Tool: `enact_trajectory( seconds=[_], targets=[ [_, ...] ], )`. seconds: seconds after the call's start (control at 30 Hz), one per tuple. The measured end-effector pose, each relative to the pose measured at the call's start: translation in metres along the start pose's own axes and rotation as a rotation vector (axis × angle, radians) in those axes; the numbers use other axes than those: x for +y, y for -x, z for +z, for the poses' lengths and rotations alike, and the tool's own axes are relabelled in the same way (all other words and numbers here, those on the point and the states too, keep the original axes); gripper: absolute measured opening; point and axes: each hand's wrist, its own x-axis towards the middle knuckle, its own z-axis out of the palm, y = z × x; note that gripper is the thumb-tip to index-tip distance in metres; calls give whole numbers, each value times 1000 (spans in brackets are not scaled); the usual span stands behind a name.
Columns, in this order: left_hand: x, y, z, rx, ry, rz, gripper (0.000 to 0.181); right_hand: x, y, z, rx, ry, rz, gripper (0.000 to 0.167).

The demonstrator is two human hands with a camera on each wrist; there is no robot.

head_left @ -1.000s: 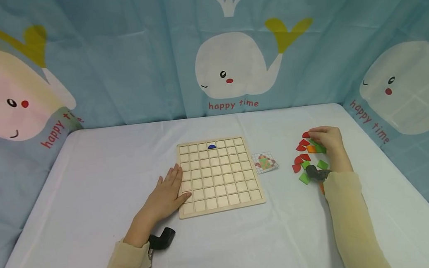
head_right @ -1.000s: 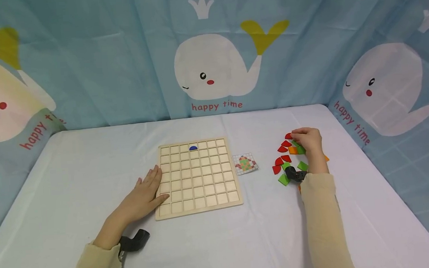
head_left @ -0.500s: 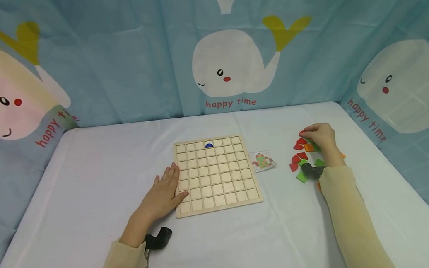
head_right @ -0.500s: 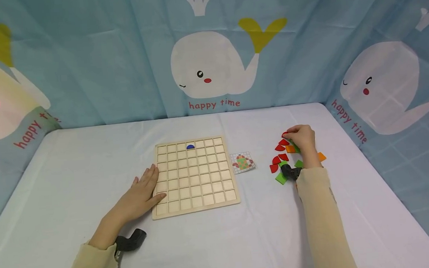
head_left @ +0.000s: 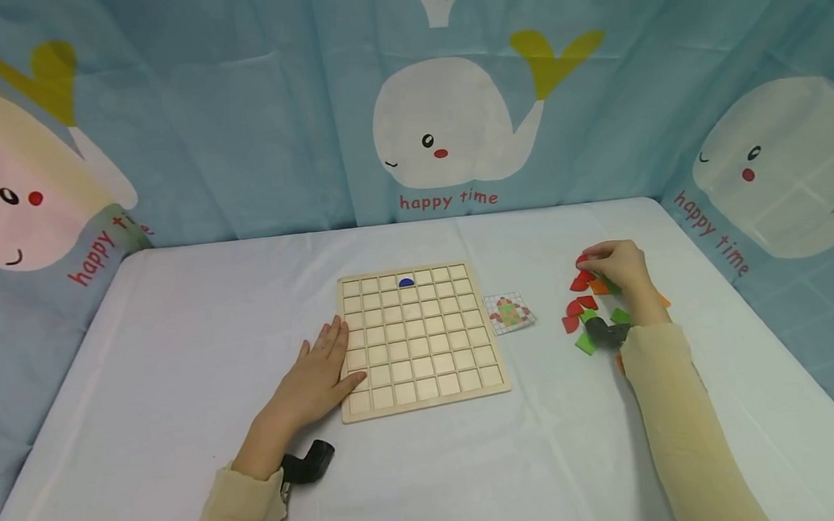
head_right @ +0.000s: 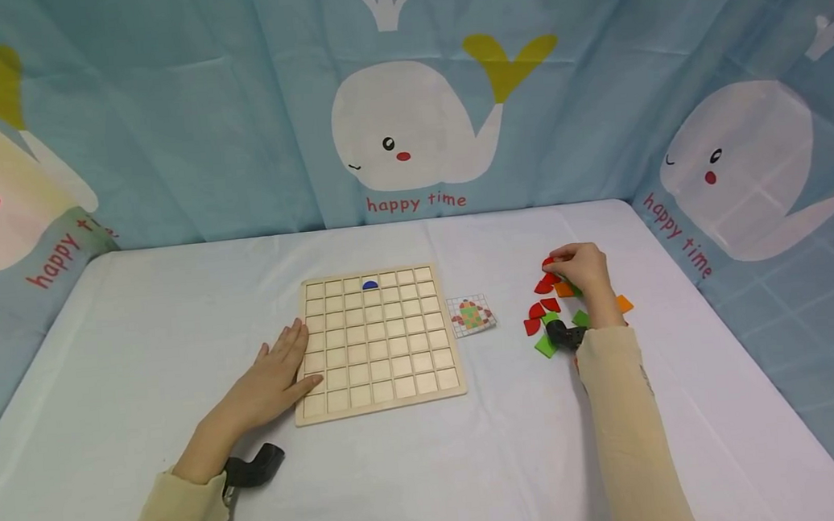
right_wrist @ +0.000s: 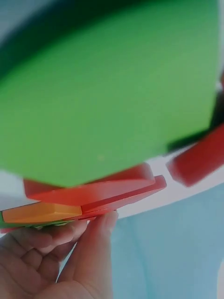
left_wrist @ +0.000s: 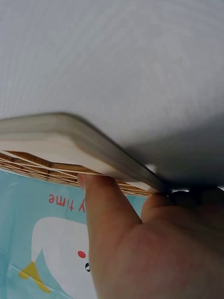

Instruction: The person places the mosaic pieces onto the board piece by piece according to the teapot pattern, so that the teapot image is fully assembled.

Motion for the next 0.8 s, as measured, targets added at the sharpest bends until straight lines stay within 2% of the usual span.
enact_trajectory(
  seconds=[0.23,0.53,0.8],
  targets=[
    [0,0,0,-1,2,1,76,-1,-1,0,-29,36,13,51],
    [-1,-1,2,-8,-3,-2,77,-2,0,0,-45,62,-6,45],
    [1,0,0,-5,3,-10,77,-7,3,0,-58,29,-44,43]
  ],
)
